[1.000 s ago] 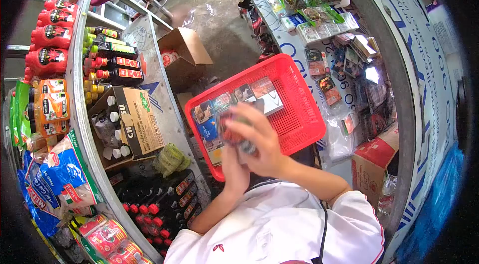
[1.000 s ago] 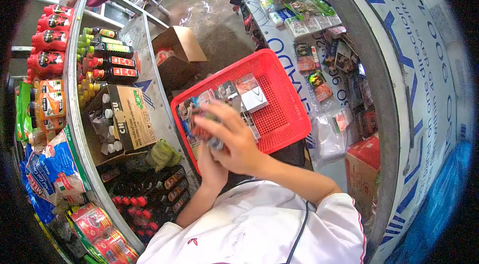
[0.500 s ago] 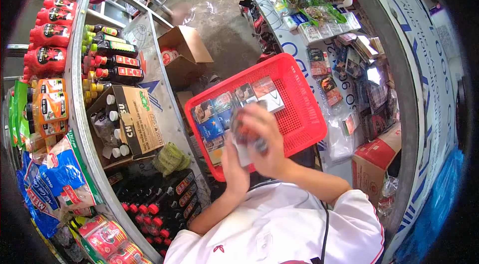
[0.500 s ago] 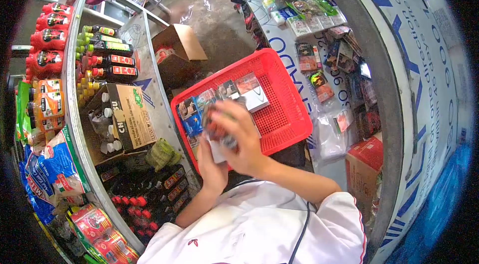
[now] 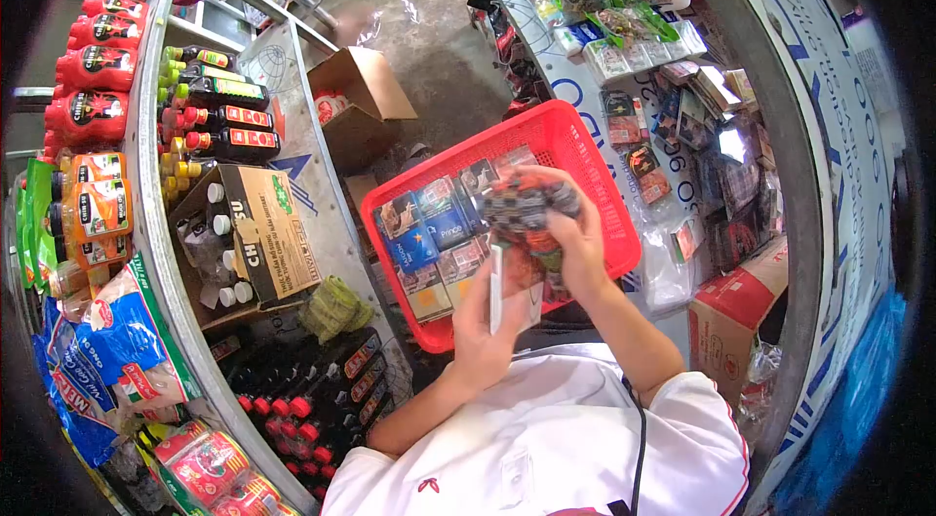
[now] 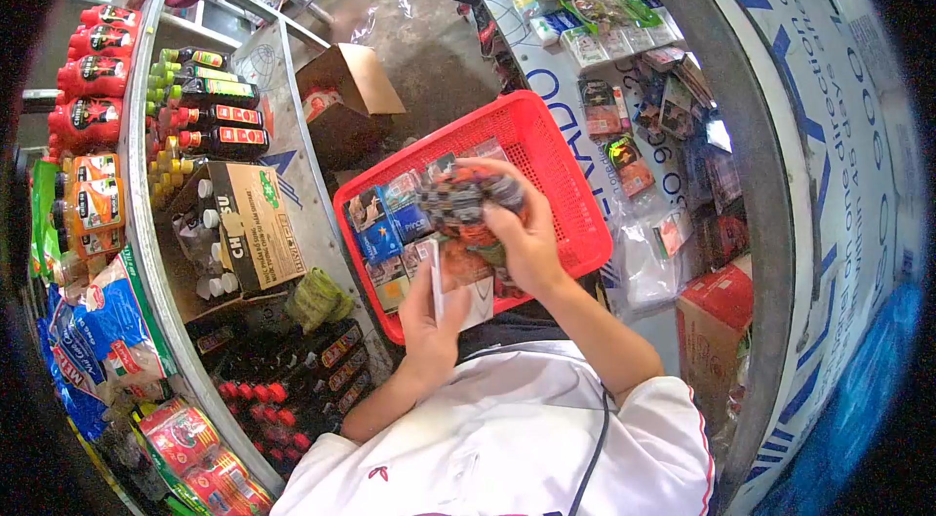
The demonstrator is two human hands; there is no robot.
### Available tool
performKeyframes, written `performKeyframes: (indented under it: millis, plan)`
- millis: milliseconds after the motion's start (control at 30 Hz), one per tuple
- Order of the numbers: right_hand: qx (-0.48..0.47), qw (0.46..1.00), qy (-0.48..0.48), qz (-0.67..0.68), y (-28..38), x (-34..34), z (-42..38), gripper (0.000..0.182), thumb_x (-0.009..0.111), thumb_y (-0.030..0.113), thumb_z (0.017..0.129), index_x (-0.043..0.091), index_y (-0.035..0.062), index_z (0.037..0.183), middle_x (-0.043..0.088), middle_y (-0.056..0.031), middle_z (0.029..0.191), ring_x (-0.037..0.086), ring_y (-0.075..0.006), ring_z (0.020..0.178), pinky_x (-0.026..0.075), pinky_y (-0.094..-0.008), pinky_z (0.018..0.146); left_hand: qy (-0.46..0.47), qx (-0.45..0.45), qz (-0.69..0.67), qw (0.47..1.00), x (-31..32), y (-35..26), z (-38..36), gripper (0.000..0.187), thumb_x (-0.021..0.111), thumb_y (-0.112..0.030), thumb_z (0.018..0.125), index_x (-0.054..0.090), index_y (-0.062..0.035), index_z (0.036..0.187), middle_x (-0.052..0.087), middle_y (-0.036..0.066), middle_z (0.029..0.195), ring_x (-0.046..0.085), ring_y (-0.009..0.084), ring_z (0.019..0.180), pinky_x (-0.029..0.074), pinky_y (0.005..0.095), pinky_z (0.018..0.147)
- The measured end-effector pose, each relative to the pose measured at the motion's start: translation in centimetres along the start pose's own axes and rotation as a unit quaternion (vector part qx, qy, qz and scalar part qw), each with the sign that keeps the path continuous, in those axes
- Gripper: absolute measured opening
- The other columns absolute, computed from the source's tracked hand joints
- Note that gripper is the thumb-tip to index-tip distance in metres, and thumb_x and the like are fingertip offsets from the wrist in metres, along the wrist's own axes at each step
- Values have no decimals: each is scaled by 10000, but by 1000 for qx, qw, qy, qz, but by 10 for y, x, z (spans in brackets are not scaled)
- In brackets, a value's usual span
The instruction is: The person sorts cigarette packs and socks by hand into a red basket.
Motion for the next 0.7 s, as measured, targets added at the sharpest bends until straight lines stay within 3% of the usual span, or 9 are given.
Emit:
performKeyframes:
  millis: [167, 200, 300, 333, 367, 467, 567, 600, 700]
  plan:
    - [86, 981, -31, 170, -21, -14, -10, 578, 618, 245, 926, 510, -18, 1429, 633, -161, 1346, 639, -242, 1219, 486, -391, 1086, -87, 37, -48, 994, -17, -15, 18, 373, 583, -54, 1014, 519, 19, 1374, 637, 116, 1233, 635, 131, 996, 494, 279, 876]
    - [97, 980, -51, 165, -22, -15, -12, 568, 607, 233, 942, 500, -12, 1443, 626, -154, 1357, 623, -244, 1247, 473, -394, 1102, -126, 92, 37, 987, -22, -23, 23, 303, 574, -63, 1021, 537, 0, 1315, 647, 97, 1140, 613, 85, 873, 477, 253, 779]
    - [76, 981, -82, 157, -17, -5, -14, 541, 586, 201, 954, 499, -10, 1445, 614, -151, 1376, 599, -239, 1282, 448, -393, 1125, -119, 115, 244, 956, -37, -21, 37, 382, 588, -25, 997, 485, 8, 1364, 664, 168, 1028, 673, 210, 829, 521, 294, 775]
    - [68, 989, -71, 114, -13, 1, -18, 496, 560, 152, 972, 502, -9, 1438, 603, -155, 1396, 577, -231, 1310, 425, -389, 1143, -94, 66, 225, 968, -34, -17, 36, 454, 569, -179, 1047, 450, 26, 1434, 626, 223, 1161, 661, 273, 999, 505, 337, 895]
    - [56, 987, -105, 108, -11, 10, -21, 481, 537, 129, 989, 484, -8, 1448, 582, -165, 1430, 567, -236, 1322, 413, -392, 1154, -94, 67, 226, 967, -31, -11, 34, 454, 569, -179, 1047, 450, 26, 1434, 626, 223, 1161, 661, 273, 999, 505, 337, 895]
    - [-34, 994, -6, 108, 4, 42, -22, 496, 505, 67, 996, 436, -12, 1481, 546, -179, 1480, 539, -255, 1356, 385, -406, 1177, -69, 141, 247, 956, -10, -4, 22, 490, 417, -264, 1119, 370, -24, 1544, 588, 176, 1336, 586, 266, 1239, 437, 373, 1066]
    - [-67, 997, 9, 37, -3, 60, -32, 550, 510, -31, 942, 434, -14, 1486, 478, -183, 1548, 474, -272, 1419, 337, -418, 1199, -119, -33, -132, 984, -14, 20, 16, 695, 251, -530, 1114, 311, -29, 1591, 437, 230, 1555, 406, 290, 1466, 289, 406, 1231]
    - [-93, 994, 28, -48, -13, 63, -38, 549, 532, 42, 938, 430, -21, 1474, 438, -219, 1570, 447, -284, 1440, 321, -442, 1209, -137, -2, -123, 983, -21, 4, 26, 770, 195, -606, 1091, 279, -48, 1615, 405, 245, 1586, 400, 342, 1474, 309, 451, 1226]
    - [-144, 975, 71, -154, -23, 75, -66, 597, 601, -33, 872, 496, 46, 1455, 450, -245, 1540, 395, -388, 1478, 280, -493, 1217, -81, 17, -232, 969, -45, -14, 48, 868, 288, -702, 1036, 201, -101, 1657, 356, 262, 1620, 400, 410, 1471, 340, 527, 1201]
Point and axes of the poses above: each hand's wrist, its own z-axis towards the middle knuckle, its own x-axis out of the palm, y = z × x, the point moved 7 cm from there along z, towards the middle knuckle
